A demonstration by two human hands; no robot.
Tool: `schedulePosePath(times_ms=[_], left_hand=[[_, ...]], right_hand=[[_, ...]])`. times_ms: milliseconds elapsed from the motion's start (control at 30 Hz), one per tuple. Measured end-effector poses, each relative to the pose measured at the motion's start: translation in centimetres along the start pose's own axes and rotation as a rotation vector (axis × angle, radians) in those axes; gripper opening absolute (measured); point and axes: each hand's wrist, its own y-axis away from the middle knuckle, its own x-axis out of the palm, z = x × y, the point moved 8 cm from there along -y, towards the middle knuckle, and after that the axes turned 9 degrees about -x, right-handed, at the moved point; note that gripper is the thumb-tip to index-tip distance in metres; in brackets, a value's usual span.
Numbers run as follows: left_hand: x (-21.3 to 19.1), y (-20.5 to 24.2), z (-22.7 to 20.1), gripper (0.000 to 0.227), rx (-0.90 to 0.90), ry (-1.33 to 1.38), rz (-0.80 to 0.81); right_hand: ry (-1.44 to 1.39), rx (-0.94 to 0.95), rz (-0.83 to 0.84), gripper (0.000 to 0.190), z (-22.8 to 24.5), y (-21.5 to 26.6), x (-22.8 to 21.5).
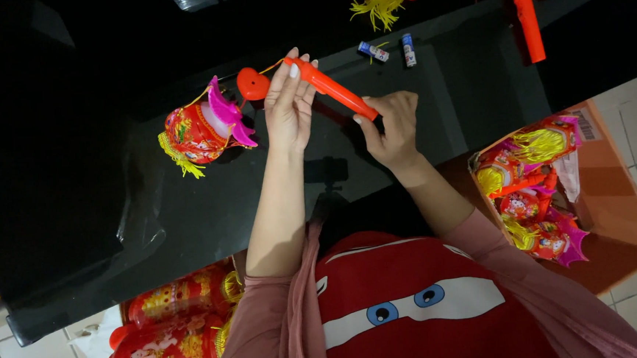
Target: Assembling small decorative lanterns by unfolding the paper bodies, inserting batteries into the handles, and joining the components.
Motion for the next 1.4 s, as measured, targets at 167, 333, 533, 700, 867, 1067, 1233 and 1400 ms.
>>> schedulePosePath(times_ms=[167,333,533,700,867,1067,1233,1400], left_hand=[[-0.2,-0.1,0.3,0.044,-0.006,0.004,0.008],[0.0,-0.1,0.3,0.043,0.005,0.023,0.02],[-0.4,-0.4,0.7,0.046,-0.01,0.018,-0.034],[0.0,-0.3,0.4,0.035,0.11,-0.086,-0.011],[-0.4,-0.5,0.7,0.039,0.106,-0.096,-0.027],[-0.1,-0.3,0.7,0.041,0.1,-0.106,-0.052],[-0.1,0.0,0.7,0.037,0.102,-0.147,-0.044],[0.5,0.2,0.7,0.037,0.119,-0.185,-0.063]], right_hand=[[-0.042,0.07,0.035,0.019,-0.8,0.4,0.2],[-0.083,0.098,0.037,0.023,-1.2,1.0,0.8],[-0.113,0.056,0.028,0.026,-1.2,1.2,1.2],[-0.163,0.073,-0.036,0.023,-2.3,1.9,1.3],[-0.114,0.114,0.022,0.017,-3.4,3.5,2.3],[-0.129,0.095,-0.069,0.029,-2.5,2.3,1.4],[-0.105,0.131,0.04,0.018,-3.7,3.8,2.7],[-0.099,0.13,-0.066,0.03,-2.7,2.4,1.7]])
